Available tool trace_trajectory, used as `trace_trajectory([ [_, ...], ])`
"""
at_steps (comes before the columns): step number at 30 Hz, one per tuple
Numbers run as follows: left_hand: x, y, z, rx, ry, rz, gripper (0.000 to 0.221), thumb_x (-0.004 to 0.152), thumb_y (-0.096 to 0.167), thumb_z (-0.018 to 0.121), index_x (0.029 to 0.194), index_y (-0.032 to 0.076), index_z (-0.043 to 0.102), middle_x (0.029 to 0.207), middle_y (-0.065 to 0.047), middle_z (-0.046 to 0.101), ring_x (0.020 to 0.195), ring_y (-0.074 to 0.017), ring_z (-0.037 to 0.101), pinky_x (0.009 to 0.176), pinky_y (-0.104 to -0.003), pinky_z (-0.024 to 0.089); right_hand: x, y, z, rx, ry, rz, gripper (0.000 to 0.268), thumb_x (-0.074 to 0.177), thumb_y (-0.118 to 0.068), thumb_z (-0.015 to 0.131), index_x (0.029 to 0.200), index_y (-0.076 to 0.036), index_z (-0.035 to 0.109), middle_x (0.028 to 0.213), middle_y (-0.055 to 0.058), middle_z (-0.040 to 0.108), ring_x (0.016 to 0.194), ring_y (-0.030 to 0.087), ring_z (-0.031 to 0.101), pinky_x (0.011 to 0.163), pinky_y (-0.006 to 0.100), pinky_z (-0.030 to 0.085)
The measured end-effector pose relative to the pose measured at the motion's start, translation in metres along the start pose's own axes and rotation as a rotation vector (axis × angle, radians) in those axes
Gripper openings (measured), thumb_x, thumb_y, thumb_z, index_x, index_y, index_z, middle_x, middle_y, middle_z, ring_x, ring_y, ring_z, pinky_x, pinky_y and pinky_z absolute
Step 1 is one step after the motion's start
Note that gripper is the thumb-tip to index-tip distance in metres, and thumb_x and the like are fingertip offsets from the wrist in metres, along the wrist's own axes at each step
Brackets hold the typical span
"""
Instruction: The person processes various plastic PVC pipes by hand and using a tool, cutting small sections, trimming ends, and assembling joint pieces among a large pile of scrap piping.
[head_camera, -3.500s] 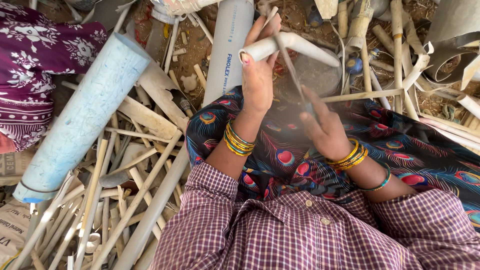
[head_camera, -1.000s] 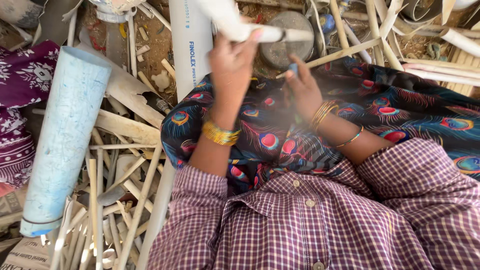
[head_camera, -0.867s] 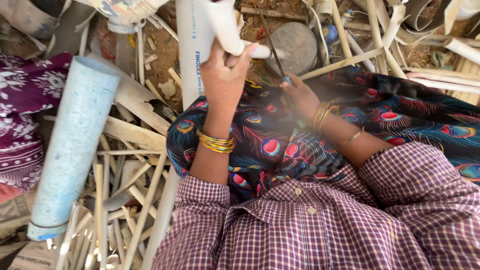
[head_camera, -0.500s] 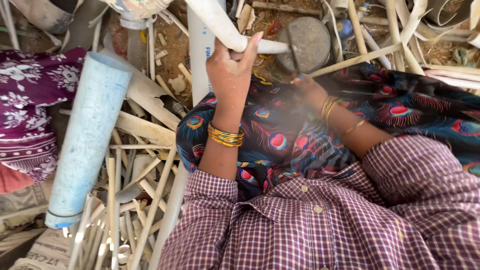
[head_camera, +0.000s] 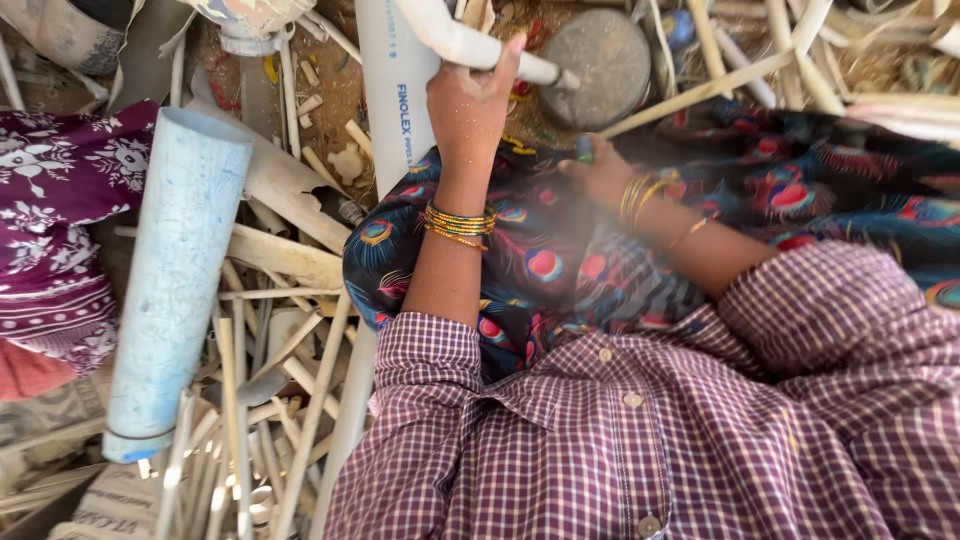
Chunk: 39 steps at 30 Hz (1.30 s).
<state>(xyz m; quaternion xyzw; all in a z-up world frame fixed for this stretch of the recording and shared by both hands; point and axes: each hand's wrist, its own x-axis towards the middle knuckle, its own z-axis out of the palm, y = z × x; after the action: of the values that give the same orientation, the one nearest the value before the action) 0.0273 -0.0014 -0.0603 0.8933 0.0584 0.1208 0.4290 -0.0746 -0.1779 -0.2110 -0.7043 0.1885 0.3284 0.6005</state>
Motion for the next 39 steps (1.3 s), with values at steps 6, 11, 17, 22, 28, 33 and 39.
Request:
trace_trajectory([
  [6, 0.002, -0.038, 0.022, -0.1, -0.044, -0.015, 0.034, 0.076, 0.025, 0.087, 0.096, 0.001, 0.073, 0.087, -0.013, 0.079, 0.079, -0.0234, 0.077, 0.075, -0.035, 0.06, 0.025, 0.006, -0.013, 0.043, -0.153, 0.041, 0.048, 0.099, -0.024, 0.068, 0.141, -0.004, 0.056, 0.089, 0.005, 0.062, 0.073, 0.014, 0.059, 0.061, 0.033, 0.051],
  [11, -0.002, -0.059, 0.035, -0.097, -0.106, 0.012, 0.034, 0.072, 0.022, 0.088, 0.096, 0.003, 0.074, 0.089, -0.012, 0.079, 0.083, -0.0237, 0.078, 0.078, -0.035, 0.061, -0.017, -0.014, -0.005, 0.303, -0.13, 0.023, 0.059, 0.092, -0.012, 0.064, 0.143, -0.016, 0.034, 0.094, 0.0, 0.066, 0.072, 0.013, 0.068, 0.062, 0.032, 0.058],
  [17, -0.005, -0.037, 0.042, -0.001, -0.096, -0.037, 0.037, 0.071, 0.031, 0.092, 0.091, 0.004, 0.075, 0.083, -0.011, 0.08, 0.079, -0.0263, 0.079, 0.074, -0.036, 0.06, -0.006, -0.011, -0.008, 0.337, -0.2, 0.117, 0.049, 0.094, -0.014, 0.063, 0.14, -0.003, 0.05, 0.092, 0.002, 0.07, 0.073, 0.012, 0.067, 0.06, 0.031, 0.056],
  [22, -0.008, -0.017, 0.034, -0.043, 0.016, 0.047, 0.047, 0.077, 0.035, 0.087, 0.108, 0.003, 0.071, 0.083, -0.012, 0.077, 0.078, -0.0296, 0.076, 0.073, -0.038, 0.059, -0.016, 0.012, -0.001, 0.176, -0.113, -0.02, 0.053, 0.097, -0.018, 0.068, 0.141, -0.007, 0.042, 0.082, 0.004, 0.059, 0.066, 0.012, 0.056, 0.057, 0.03, 0.048],
  [28, -0.002, -0.034, 0.047, 0.017, 0.014, -0.058, 0.043, 0.082, 0.042, 0.083, 0.096, 0.002, 0.074, 0.086, -0.013, 0.079, 0.084, -0.0308, 0.079, 0.077, -0.039, 0.061, -0.001, 0.015, 0.0, 0.13, -0.008, 0.017, 0.052, 0.092, -0.018, 0.071, 0.135, -0.004, 0.046, 0.083, 0.0, 0.064, 0.068, 0.01, 0.061, 0.059, 0.03, 0.052],
  [33, 0.003, -0.048, 0.046, -0.059, 0.12, -0.106, 0.048, 0.084, 0.043, 0.078, 0.099, -0.002, 0.075, 0.089, -0.017, 0.079, 0.088, -0.034, 0.077, 0.077, -0.04, 0.059, 0.004, 0.017, 0.001, 0.164, -0.064, 0.063, 0.051, 0.091, -0.017, 0.07, 0.136, -0.007, 0.048, 0.087, 0.003, 0.063, 0.07, 0.014, 0.062, 0.06, 0.033, 0.054],
  [39, -0.003, -0.039, 0.052, -0.059, 0.146, -0.11, 0.051, 0.085, 0.048, 0.077, 0.094, -0.002, 0.075, 0.085, -0.016, 0.08, 0.079, -0.0295, 0.079, 0.077, -0.039, 0.06, 0.01, 0.037, 0.005, 0.116, -0.078, -0.023, 0.046, 0.093, -0.017, 0.074, 0.132, -0.005, 0.053, 0.088, 0.007, 0.063, 0.068, 0.015, 0.062, 0.059, 0.035, 0.052],
])
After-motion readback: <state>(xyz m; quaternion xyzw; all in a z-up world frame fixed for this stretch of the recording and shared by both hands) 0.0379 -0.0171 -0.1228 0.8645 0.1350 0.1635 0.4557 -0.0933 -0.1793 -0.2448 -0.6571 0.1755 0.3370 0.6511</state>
